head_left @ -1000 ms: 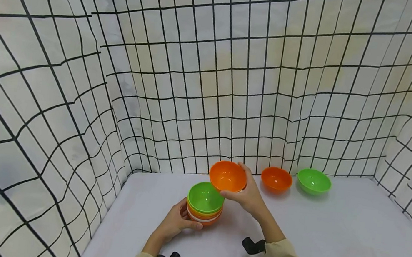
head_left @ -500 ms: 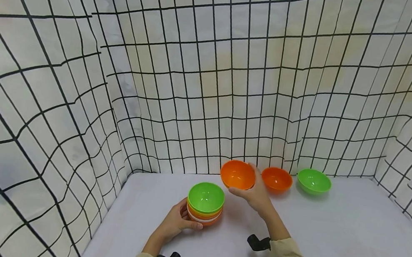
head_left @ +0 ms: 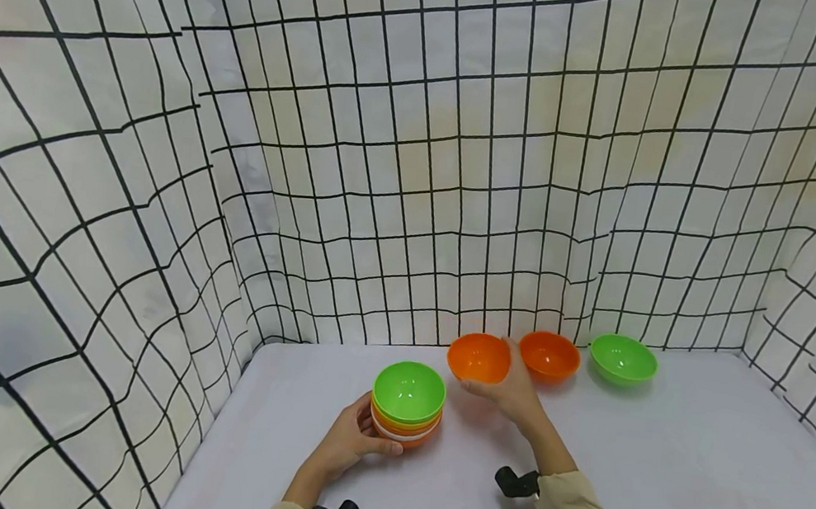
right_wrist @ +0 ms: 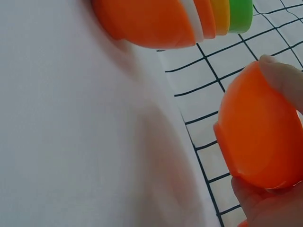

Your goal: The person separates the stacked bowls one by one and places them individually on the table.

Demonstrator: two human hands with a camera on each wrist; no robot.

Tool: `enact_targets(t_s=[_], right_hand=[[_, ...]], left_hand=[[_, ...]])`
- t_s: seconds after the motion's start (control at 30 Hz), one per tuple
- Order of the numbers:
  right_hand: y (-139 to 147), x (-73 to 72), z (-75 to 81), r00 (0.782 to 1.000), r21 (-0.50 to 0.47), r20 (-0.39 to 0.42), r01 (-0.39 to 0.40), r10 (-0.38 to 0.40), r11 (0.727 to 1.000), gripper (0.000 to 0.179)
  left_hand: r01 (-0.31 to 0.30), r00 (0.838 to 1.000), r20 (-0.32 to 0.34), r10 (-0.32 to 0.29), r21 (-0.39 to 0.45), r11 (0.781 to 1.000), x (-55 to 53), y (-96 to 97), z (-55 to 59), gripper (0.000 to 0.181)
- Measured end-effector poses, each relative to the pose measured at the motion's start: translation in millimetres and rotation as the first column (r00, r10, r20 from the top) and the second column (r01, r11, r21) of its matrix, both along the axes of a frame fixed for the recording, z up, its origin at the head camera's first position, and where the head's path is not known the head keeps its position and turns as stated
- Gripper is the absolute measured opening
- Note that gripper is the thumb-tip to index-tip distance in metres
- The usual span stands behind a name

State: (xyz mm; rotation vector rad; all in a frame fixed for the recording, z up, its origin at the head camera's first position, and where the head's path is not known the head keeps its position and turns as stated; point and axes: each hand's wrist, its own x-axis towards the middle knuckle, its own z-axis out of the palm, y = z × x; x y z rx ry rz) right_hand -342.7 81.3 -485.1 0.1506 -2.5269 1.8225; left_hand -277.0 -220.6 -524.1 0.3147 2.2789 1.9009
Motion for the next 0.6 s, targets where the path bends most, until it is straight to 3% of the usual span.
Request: enact_targets(t_s=[0.47,0.6], right_hand=[[2,-6.7,-22.7,0.997,0.105,0.081,0.001,-0.010,0.995,0.115],[4,-7.6,-26.1,0.995,0.092,0.096,-0.006,-0.003,0.996,0.114]], left_hand=[[0.001,1.000,-0.023,-0.001,-0.003,1.000,-0.1,-1.0,-1.2,0.102],[0.000,1.000,-0.010,0.000,-0.003,1.000,-1.0,-1.2,-1.5,0.102]])
